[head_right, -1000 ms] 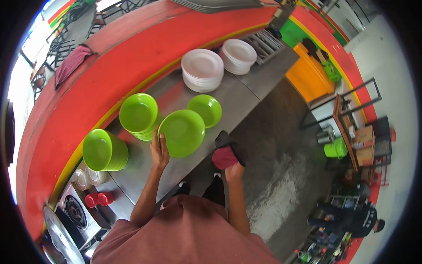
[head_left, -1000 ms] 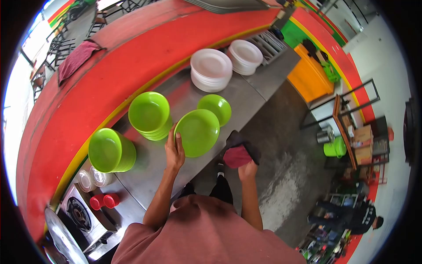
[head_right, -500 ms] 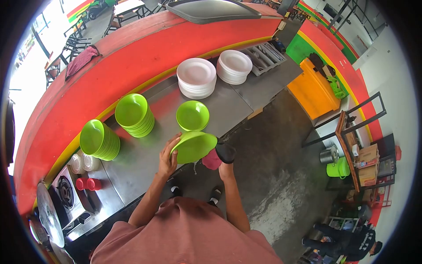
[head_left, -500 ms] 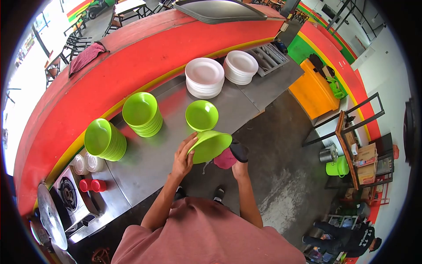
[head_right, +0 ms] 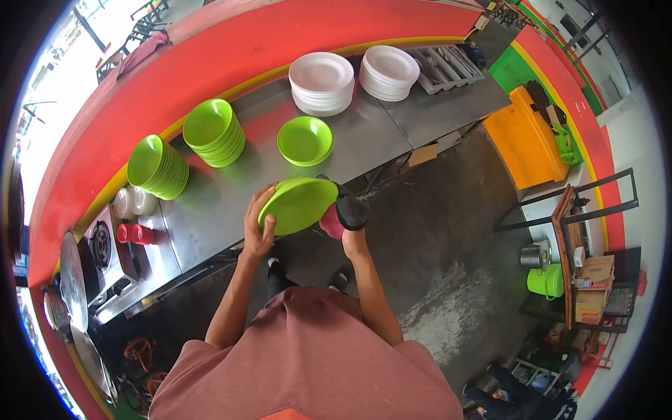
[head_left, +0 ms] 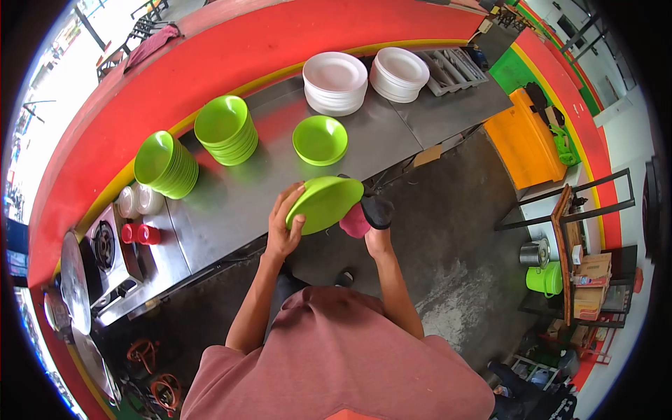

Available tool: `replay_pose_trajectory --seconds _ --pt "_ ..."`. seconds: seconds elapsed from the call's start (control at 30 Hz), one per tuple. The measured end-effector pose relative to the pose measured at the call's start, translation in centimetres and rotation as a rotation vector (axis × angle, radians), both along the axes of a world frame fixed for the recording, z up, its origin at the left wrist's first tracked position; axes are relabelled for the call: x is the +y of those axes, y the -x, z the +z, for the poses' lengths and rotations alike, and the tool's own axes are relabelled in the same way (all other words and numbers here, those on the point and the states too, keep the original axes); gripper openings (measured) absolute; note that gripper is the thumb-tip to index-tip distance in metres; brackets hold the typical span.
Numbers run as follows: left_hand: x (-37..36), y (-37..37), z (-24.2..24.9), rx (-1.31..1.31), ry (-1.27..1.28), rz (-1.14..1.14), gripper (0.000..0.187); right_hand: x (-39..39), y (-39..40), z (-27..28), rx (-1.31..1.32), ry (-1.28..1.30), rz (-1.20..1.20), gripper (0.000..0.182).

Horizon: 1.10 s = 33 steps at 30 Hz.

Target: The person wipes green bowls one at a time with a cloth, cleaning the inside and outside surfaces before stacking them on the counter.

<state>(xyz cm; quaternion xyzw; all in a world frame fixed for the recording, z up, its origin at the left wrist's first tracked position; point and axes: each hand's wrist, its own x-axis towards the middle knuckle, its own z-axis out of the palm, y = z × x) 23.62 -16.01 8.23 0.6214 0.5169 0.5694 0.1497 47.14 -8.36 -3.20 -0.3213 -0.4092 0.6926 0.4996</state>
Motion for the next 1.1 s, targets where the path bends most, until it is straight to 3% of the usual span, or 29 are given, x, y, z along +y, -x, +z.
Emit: replay_pose_trajectory --seconds 0.03,0.13,0.2,0.27,0.37,0.4,0.5,0.6,0.7,0.8,0.9,1.0,1.1 --pt "-0.3 -0.4 -0.2 -0.053 0.021 0.013 0.047 -0.1 -0.2 0.3 0.045 -0.004 0.040 0.042" --pt "-1.1 -1.0 -1.6 -0.235 0.129 0.062 0.053 -1.8 0.9 4.5 -0.263 -0.054 -0.010 0.038" --pt "-1.4 -2.1 -0.7 -0.388 0.186 0.112 0.062 -1.8 2.0 6.6 -0.502 -0.383 0.046 0.034" --pt "-1.4 -2.3 -0.4 -0.459 0.200 0.151 0.066 -0.8 2.0 3.4 -0.746 -0.560 0.203 0.030" --pt "-1.5 -1.6 -0.4 -0.434 0.171 0.203 0.067 -1.6 3.3 0.4 -1.046 -1.243 -0.008 0.033" --pt "-1.6 -1.4 0.4 -0.420 0.162 0.219 0.067 -2.0 3.7 0.6 -1.087 -1.277 0.054 0.045" --pt "-1.7 -0.7 1.8 -0.408 0.132 0.270 0.066 -2.2 4.8 2.3 -1.043 -1.013 0.272 0.047" --pt "-1.5 0.1 2.4 -0.408 0.107 0.316 0.066 -2.6 6.9 6.6 -1.044 -1.197 0.262 0.050" --pt "-1.6 0.6 3.1 -0.349 0.134 0.353 0.065 -4.4 8.8 10.8 -0.865 -1.169 0.155 0.046" --pt "-1.4 0.6 2.7 -0.315 0.130 0.360 0.055 -5.8 9.6 10.2 -0.709 -0.893 0.375 0.049" --pt "-1.5 0.2 2.8 -0.387 0.197 0.306 0.054 -6.5 9.6 7.0 -0.767 -1.121 0.560 0.050" --pt "-1.6 0.2 2.8 -0.469 0.278 0.209 0.059 -6.2 9.1 7.3 -0.623 -0.866 0.622 0.051" --pt "-1.9 0.2 2.2 -0.500 0.377 0.120 0.061 -4.7 9.2 7.4 -0.579 -0.850 0.747 0.053"
